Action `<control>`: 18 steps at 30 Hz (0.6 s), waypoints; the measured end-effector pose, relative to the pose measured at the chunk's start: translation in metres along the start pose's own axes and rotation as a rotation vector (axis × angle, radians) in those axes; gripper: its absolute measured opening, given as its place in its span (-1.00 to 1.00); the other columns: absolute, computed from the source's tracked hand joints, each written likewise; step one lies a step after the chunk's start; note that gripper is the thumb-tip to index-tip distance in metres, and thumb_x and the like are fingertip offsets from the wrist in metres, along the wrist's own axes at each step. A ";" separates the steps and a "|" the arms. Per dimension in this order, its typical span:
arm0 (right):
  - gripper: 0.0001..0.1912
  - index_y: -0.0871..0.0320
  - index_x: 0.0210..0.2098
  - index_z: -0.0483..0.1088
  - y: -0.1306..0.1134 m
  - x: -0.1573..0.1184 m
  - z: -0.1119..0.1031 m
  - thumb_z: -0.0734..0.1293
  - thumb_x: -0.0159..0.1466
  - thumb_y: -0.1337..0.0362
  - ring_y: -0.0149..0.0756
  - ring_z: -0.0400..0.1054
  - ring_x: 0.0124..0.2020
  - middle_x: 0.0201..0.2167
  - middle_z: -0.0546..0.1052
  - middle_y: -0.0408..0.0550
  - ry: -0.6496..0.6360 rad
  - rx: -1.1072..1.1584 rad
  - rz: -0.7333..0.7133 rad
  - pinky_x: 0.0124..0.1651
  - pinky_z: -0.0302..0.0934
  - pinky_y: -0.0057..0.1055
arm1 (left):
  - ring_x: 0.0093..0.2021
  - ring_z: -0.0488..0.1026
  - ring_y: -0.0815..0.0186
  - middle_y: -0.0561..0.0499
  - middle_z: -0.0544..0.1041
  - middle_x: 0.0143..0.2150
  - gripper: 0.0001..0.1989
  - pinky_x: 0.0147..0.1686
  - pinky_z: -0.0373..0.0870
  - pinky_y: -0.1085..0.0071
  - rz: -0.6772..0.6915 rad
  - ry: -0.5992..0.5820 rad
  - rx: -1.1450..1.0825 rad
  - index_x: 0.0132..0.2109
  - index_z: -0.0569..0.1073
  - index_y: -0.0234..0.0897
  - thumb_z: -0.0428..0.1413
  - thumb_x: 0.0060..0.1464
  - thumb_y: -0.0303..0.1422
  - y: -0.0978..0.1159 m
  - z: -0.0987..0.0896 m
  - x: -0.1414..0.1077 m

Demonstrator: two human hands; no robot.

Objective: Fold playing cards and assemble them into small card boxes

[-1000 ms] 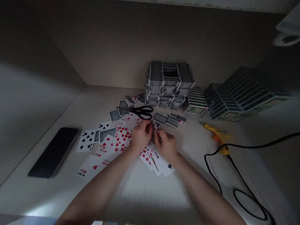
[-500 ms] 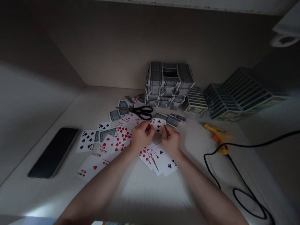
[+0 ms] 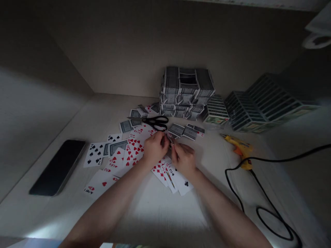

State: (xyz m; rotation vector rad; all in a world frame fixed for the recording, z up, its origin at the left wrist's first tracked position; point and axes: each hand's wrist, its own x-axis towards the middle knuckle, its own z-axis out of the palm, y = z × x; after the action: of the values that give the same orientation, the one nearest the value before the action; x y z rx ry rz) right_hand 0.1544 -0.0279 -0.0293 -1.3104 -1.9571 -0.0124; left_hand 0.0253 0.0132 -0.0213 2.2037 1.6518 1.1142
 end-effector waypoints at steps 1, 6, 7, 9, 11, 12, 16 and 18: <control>-0.69 0.21 -0.07 0.35 0.000 0.000 0.000 0.12 0.25 0.39 -0.28 0.39 -0.46 -0.45 0.53 0.03 -0.003 -0.009 0.005 -0.36 0.21 -0.37 | -0.47 0.36 0.35 0.01 0.44 -0.49 -0.91 -0.44 0.21 0.47 0.022 -0.004 0.016 -0.37 0.38 -0.27 -0.02 0.00 -0.43 0.000 0.000 -0.001; -0.75 0.20 -0.18 0.39 0.005 0.001 0.002 0.12 0.25 0.37 -0.31 0.37 -0.51 -0.51 0.51 0.00 0.038 -0.014 0.067 -0.43 0.19 -0.40 | -0.41 0.42 0.35 -0.02 0.51 -0.38 -0.81 -0.37 0.27 0.47 0.019 0.021 -0.028 -0.20 0.42 -0.27 -0.04 0.05 -0.40 0.000 0.001 -0.002; -0.75 0.19 -0.19 0.39 0.007 0.001 0.002 0.12 0.26 0.36 -0.31 0.37 -0.51 -0.51 0.51 -0.02 0.041 -0.015 0.068 -0.43 0.19 -0.41 | -0.41 0.42 0.36 -0.01 0.52 -0.38 -0.80 -0.37 0.28 0.47 -0.007 0.031 -0.051 -0.18 0.42 -0.26 -0.03 0.06 -0.39 0.000 0.001 -0.002; -0.76 0.17 -0.19 0.38 0.009 0.002 0.002 0.12 0.26 0.36 -0.32 0.37 -0.50 -0.51 0.51 -0.04 0.046 -0.016 0.056 -0.42 0.20 -0.41 | -0.45 0.42 0.36 0.02 0.52 -0.42 -0.80 -0.40 0.28 0.47 -0.057 0.039 -0.084 -0.18 0.42 -0.26 -0.03 0.06 -0.37 0.000 0.001 -0.001; -0.74 0.18 -0.14 0.37 0.008 0.002 0.002 0.11 0.26 0.36 -0.30 0.38 -0.47 -0.47 0.52 -0.02 0.044 -0.014 0.025 -0.39 0.22 -0.40 | -0.48 0.42 0.37 0.04 0.50 -0.48 -0.84 -0.43 0.27 0.48 -0.088 0.038 -0.092 -0.24 0.42 -0.26 -0.02 0.06 -0.35 0.001 0.000 -0.001; -0.72 0.20 -0.11 0.35 0.007 0.001 0.001 0.11 0.26 0.38 -0.29 0.39 -0.45 -0.45 0.53 0.00 0.037 -0.007 0.006 -0.37 0.23 -0.39 | -0.49 0.42 0.37 0.04 0.49 -0.50 -0.85 -0.44 0.26 0.48 -0.091 0.036 -0.091 -0.26 0.42 -0.26 -0.02 0.05 -0.36 0.001 -0.001 0.000; -0.68 0.21 -0.03 0.32 -0.001 -0.002 -0.001 0.11 0.25 0.39 -0.26 0.40 -0.38 -0.35 0.54 0.06 -0.037 0.000 -0.035 -0.29 0.23 -0.36 | -0.49 0.40 0.37 0.04 0.47 -0.51 -0.90 -0.44 0.25 0.48 -0.025 0.003 -0.059 -0.33 0.40 -0.26 0.00 0.02 -0.40 0.000 -0.003 -0.001; -0.70 0.20 -0.08 0.35 -0.003 -0.002 -0.001 0.12 0.25 0.37 -0.26 0.39 -0.39 -0.36 0.54 0.06 -0.034 0.035 0.006 -0.30 0.22 -0.36 | -0.47 0.41 0.35 0.01 0.48 -0.49 -0.89 -0.41 0.27 0.47 0.014 -0.021 -0.037 -0.31 0.41 -0.26 0.00 0.02 -0.40 -0.001 -0.002 -0.002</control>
State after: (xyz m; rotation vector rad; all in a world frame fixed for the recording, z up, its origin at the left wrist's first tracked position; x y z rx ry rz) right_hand 0.1533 -0.0312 -0.0287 -1.3025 -1.9734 0.0472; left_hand 0.0227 0.0112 -0.0214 2.1996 1.5977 1.1122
